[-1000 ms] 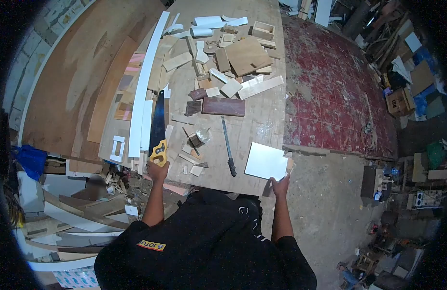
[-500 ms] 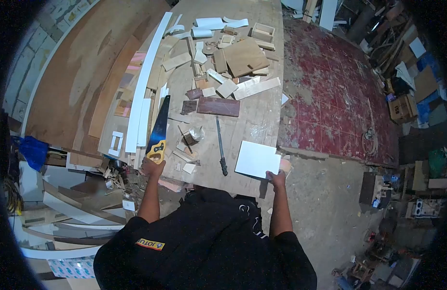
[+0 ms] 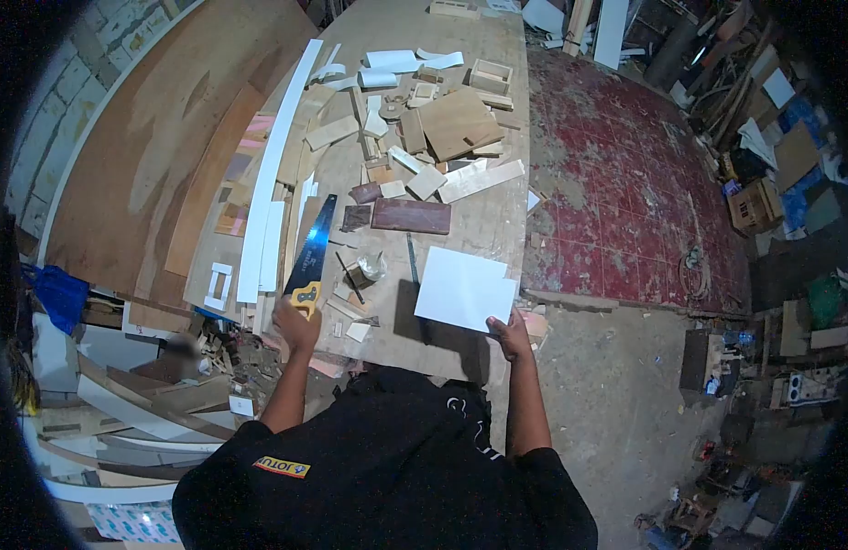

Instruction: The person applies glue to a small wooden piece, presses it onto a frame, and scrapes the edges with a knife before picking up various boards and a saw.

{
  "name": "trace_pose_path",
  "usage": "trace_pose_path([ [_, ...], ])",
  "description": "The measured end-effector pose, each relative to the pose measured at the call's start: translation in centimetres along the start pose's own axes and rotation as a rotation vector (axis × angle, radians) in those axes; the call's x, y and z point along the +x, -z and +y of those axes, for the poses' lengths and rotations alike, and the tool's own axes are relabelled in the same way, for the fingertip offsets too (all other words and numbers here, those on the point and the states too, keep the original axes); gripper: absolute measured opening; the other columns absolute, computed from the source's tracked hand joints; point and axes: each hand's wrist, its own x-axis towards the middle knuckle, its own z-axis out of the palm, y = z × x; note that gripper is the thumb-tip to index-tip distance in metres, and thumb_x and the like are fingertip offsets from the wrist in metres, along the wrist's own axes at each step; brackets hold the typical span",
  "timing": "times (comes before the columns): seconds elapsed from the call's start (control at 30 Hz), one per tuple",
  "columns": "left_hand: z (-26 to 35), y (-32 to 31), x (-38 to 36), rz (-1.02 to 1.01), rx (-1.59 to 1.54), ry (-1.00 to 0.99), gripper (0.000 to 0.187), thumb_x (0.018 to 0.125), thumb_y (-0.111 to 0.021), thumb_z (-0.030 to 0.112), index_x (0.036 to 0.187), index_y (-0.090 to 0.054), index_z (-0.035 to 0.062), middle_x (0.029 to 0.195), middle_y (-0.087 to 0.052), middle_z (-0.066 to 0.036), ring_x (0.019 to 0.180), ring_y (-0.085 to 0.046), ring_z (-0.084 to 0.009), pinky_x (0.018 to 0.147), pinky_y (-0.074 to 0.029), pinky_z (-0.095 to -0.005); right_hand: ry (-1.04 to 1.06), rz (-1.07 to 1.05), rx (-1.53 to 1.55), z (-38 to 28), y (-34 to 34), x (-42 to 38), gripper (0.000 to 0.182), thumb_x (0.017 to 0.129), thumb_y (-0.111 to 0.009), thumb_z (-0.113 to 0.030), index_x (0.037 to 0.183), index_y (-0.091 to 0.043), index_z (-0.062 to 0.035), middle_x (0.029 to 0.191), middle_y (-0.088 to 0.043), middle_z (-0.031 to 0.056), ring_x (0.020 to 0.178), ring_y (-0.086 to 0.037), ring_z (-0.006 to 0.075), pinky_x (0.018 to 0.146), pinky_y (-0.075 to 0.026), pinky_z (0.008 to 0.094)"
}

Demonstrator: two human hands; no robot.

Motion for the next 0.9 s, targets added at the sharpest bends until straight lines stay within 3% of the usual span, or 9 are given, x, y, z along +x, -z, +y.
trace_pose_path([
  [0.1, 1.7, -0.1, -1.7, 0.109, -0.466, -0.403, 0.054, 0.072, -0.075, 0.026, 0.115, -0.052, 0.0024, 0.109, -0.056, -0.019, 0.108, -0.054, -0.0373, 0.093, -0.041, -0.0473, 0.008, -0.068, 0.044, 1.2, -1.5, -0.2, 0.056, 0.080, -0.072, -0.003, 0.130, -0.047, -0.0072, 0.118, -0.059, 0.0074, 0.102, -0.062, 0.0224, 0.083, -0.056, 0.0433],
  [0.17, 3.5, 0.5, -2.6, -0.194, -0.698, -0.509, 0.042, 0.075, -0.074, 0.015, 0.110, -0.054, 0.0044, 0.101, -0.060, -0.014, 0.097, -0.060, -0.0316, 0.085, -0.047, -0.0408, -0.017, -0.070, 0.075, 1.9, -2.9, -0.8, 0.056, 0.079, -0.071, 0.001, 0.129, -0.047, -0.0057, 0.118, -0.060, 0.0080, 0.105, -0.061, 0.0234, 0.086, -0.056, 0.0416],
  [0.23, 5.4, 1.8, -3.3, -0.609, -0.940, -0.518, 0.040, 0.081, -0.073, 0.018, 0.113, -0.056, 0.0032, 0.109, -0.062, -0.013, 0.100, -0.063, -0.0227, 0.085, -0.050, -0.0363, -0.071, -0.090, 0.114, 2.7, -3.7, -1.2, 0.054, 0.080, -0.070, 0.002, 0.128, -0.048, -0.0049, 0.115, -0.061, 0.0076, 0.105, -0.062, 0.0233, 0.090, -0.054, 0.0388],
  [0.3, 6.7, 1.8, -4.1, -0.780, -1.068, -0.454, 0.038, 0.083, -0.072, 0.015, 0.115, -0.056, 0.0032, 0.110, -0.063, -0.010, 0.100, -0.063, -0.0183, 0.085, -0.051, -0.0335, -0.079, -0.089, 0.123, 3.6, -4.5, -1.4, 0.049, 0.080, -0.069, 0.002, 0.125, -0.051, -0.0037, 0.112, -0.062, 0.0071, 0.104, -0.062, 0.0227, 0.092, -0.052, 0.0375],
  [0.63, 6.2, -0.4, -2.9, -0.811, -1.277, -0.429, 0.038, 0.082, -0.069, 0.003, 0.114, -0.049, 0.0042, 0.103, -0.061, -0.006, 0.089, -0.060, -0.0120, 0.079, -0.051, -0.0281, 0.103, -0.117, -0.080, 5.8, -7.6, -2.0, 0.040, 0.070, -0.063, 0.014, 0.108, -0.064, 0.0012, 0.103, -0.067, 0.0060, 0.099, -0.063, 0.0168, 0.090, -0.050, 0.0323],
  [0.7, 6.2, -0.5, -2.9, -0.836, -1.311, -0.363, 0.044, 0.081, -0.067, 0.000, 0.119, -0.046, 0.0044, 0.102, -0.061, -0.007, 0.087, -0.059, -0.0126, 0.078, -0.051, -0.0284, 0.123, -0.105, -0.184, 4.8, -8.5, -2.5, 0.038, 0.069, -0.065, 0.014, 0.105, -0.067, 0.0007, 0.104, -0.068, 0.0066, 0.099, -0.063, 0.0175, 0.090, -0.050, 0.0328],
  [0.77, 6.0, -2.0, -3.2, -0.770, -1.797, -0.164, 0.046, 0.084, -0.064, 0.005, 0.125, -0.044, 0.0056, 0.100, -0.061, -0.006, 0.087, -0.060, -0.0124, 0.076, -0.051, -0.0282, 0.137, -0.089, -0.288, 3.8, -9.4, -2.8, 0.036, 0.068, -0.067, 0.014, 0.101, -0.069, 0.0001, 0.104, -0.068, 0.0073, 0.099, -0.063, 0.0183, 0.091, -0.050, 0.0333],
  [0.83, 5.0, -0.4, -2.7, -0.898, -1.753, 0.062, 0.042, 0.091, -0.058, 0.018, 0.129, -0.045, 0.0052, 0.101, -0.063, -0.006, 0.088, -0.061, -0.0129, 0.080, -0.050, -0.0269, 0.561, -0.201, -0.540, 2.5, -10.4, -2.9, 0.033, 0.067, -0.070, 0.014, 0.096, -0.073, -0.0029, 0.104, -0.069, 0.0084, 0.101, -0.063, 0.0206, 0.091, -0.050, 0.0342],
  [0.9, 5.2, 0.8, -2.1, -1.078, -1.797, 0.333, 0.041, 0.095, -0.054, 0.029, 0.128, -0.050, 0.0059, 0.098, -0.063, -0.005, 0.085, -0.063, -0.0126, 0.079, -0.052, -0.0297, 0.620, -0.221, -0.662, -0.1, -11.7, -4.0, 0.035, 0.067, -0.068, 0.013, 0.095, -0.074, -0.0075, 0.106, -0.069, 0.0080, 0.106, -0.059, 0.0236, 0.096, -0.046, 0.0362],
])
